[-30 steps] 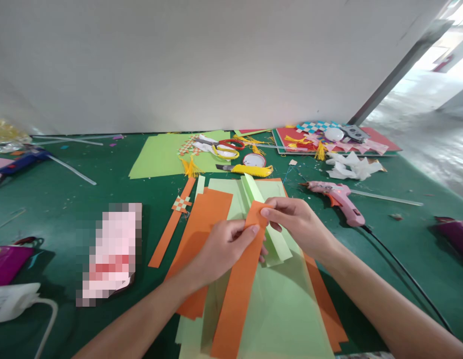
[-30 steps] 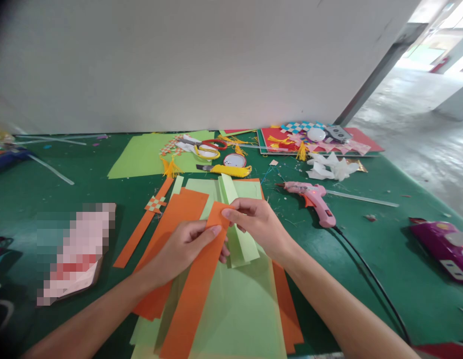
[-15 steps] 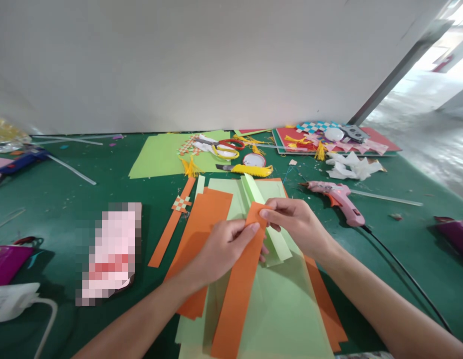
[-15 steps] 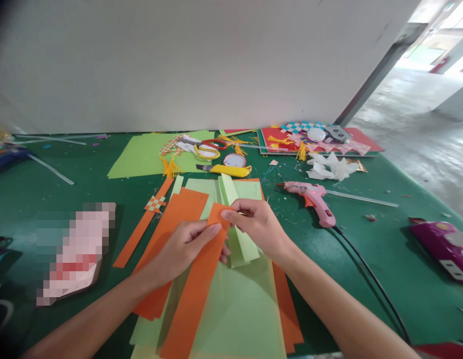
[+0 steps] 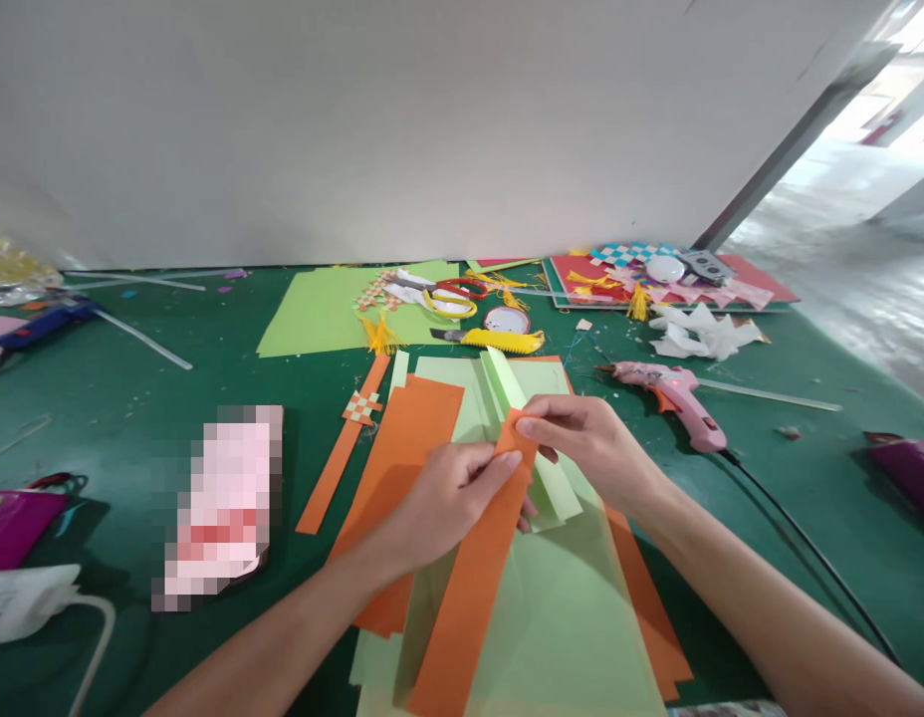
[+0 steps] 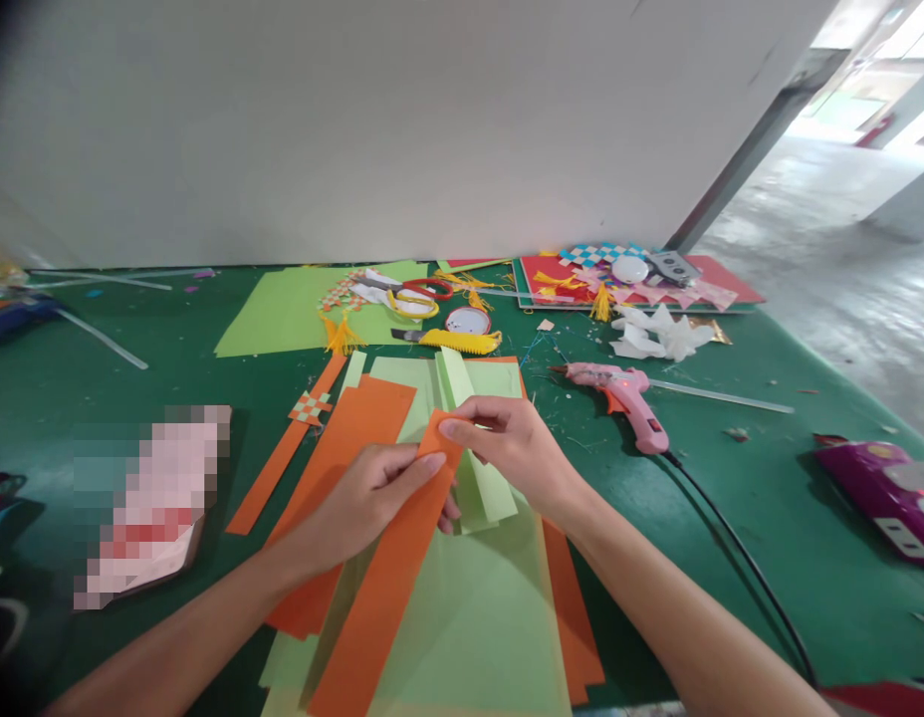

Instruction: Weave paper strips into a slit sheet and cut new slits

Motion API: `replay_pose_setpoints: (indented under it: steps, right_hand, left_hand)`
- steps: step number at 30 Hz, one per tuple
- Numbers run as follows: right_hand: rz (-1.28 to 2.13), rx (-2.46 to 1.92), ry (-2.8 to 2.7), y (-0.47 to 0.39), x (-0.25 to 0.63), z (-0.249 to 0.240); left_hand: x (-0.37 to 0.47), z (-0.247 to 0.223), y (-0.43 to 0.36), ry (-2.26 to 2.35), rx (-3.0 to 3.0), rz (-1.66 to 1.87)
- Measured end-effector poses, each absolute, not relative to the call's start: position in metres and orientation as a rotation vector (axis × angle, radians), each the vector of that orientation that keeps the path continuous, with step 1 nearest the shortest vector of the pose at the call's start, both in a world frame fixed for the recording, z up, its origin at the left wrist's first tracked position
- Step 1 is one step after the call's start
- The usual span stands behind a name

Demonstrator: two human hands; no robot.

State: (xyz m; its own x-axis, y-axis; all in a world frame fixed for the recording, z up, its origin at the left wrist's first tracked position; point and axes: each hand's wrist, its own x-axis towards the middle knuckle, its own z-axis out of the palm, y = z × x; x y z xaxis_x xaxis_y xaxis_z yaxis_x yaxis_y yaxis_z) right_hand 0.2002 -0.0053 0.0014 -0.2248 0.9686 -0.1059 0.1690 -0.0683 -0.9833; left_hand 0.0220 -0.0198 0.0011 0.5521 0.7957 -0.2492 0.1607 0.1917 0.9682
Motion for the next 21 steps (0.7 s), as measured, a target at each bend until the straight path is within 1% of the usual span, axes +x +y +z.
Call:
replay_pose_setpoints:
  steps: [5, 10, 17, 21]
  right_hand:
    - [1.362, -1.254, -1.384, -0.005, 0.200, -0.003]
    - [1.242, -1.326, -1.352, 0.001, 0.209, 0.000]
    - [1.559, -1.286, -1.711, 0.002, 0.217, 0.008]
    - [1.586, -1.327, -1.733, 0.000, 0.214, 0.005]
  left_hand:
    - [0.022, 0.002, -0.019, 0.874, 1.378, 0.517]
    - [0.021, 0.003, -0.018, 0.896, 1.393, 0.518]
    - [0.018, 0.004, -0.014, 0.965, 1.366, 0.576]
    - [0.019, 0.005, -0.013, 0.971, 1.388, 0.539]
